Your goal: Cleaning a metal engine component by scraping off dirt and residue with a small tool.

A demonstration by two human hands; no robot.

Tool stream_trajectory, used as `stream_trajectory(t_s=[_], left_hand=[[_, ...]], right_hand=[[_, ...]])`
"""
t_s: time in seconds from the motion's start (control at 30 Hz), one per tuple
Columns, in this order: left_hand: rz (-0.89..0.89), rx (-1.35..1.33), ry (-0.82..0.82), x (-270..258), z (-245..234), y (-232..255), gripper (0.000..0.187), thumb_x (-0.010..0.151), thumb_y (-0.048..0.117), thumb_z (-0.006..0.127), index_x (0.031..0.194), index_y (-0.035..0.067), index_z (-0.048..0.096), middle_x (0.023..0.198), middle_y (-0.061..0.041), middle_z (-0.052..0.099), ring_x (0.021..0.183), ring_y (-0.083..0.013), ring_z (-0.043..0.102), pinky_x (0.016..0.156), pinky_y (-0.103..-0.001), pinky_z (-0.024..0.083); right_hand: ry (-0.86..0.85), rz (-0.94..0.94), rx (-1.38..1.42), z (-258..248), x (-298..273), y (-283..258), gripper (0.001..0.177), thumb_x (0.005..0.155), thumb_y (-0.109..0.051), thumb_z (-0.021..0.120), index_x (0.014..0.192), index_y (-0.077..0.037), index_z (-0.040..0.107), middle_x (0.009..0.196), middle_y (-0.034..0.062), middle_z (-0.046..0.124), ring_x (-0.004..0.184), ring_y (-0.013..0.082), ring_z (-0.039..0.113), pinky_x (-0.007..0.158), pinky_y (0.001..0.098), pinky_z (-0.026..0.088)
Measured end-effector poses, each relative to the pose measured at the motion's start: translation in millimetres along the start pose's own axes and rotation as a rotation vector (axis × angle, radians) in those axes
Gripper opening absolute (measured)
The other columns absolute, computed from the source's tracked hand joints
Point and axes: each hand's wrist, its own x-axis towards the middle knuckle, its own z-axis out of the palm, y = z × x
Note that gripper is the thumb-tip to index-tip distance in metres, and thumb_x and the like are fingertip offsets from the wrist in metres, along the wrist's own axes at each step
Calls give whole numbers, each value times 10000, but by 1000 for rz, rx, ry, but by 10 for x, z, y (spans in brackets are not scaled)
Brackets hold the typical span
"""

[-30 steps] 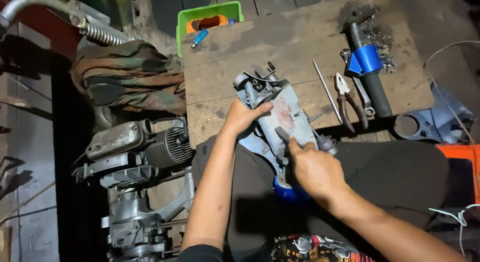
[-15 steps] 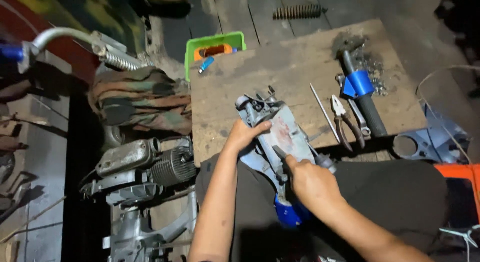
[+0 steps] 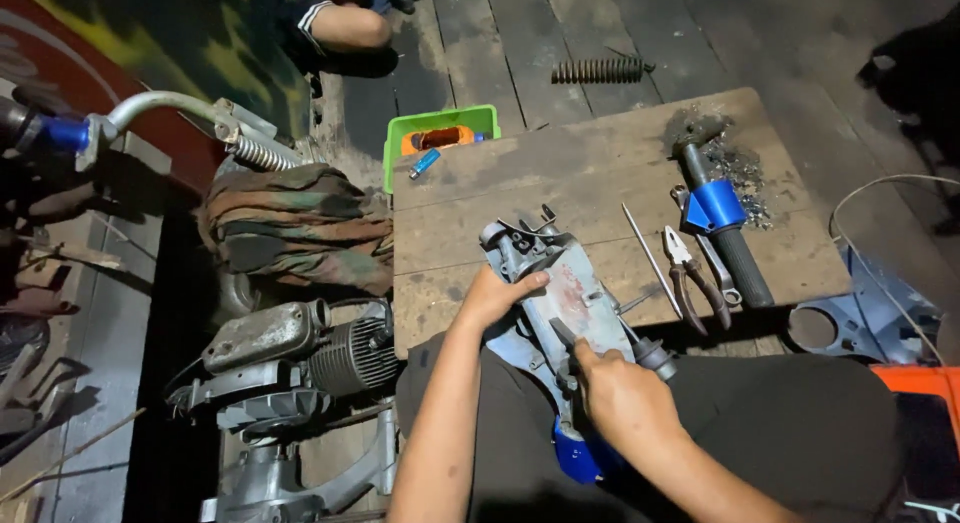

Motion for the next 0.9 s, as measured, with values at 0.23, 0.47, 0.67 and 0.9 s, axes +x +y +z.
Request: stream_trajectory(t_s=[0.23, 0.47, 0.67, 0.9], left_hand=[[-26, 31, 22, 1, 11, 17, 515, 729, 358, 823, 1074, -1, 689, 968, -104, 749, 847, -207, 697, 815, -324, 568], [-60, 59, 31, 20, -3, 11, 439, 735, 360, 834, 966, 10, 703, 866, -82, 738, 758, -187, 680, 742, -314, 564], [-94, 78, 33, -24, 9, 15, 486, 727, 387, 824, 1012, 10, 711, 906, -92, 752, 794, -199, 706, 756, -317, 571], [-43, 90, 31, 27, 9, -12, 565, 726, 399, 814, 1115, 6, 700, 1000, -106, 761, 870, -213, 714, 815, -327, 570]], right_hand=[[3, 28, 15, 67, 18, 26, 509, 928, -332, 572, 1410, -189, 492, 941, 173, 695, 678, 405, 719, 614, 508, 587], [21, 23, 5, 40, 19, 10, 514, 938, -325, 552, 1424, -174, 483, 934, 180, 686, 637, 402, 716, 580, 508, 590], [4, 29, 5, 28, -10, -11, 519, 938, -324, 553, 1432, -180, 482, 958, 184, 688, 665, 406, 721, 602, 500, 599], [67, -12, -29, 121, 19, 25, 508, 935, -274, 530, 1425, -146, 493, 892, 186, 677, 559, 374, 694, 509, 478, 581]])
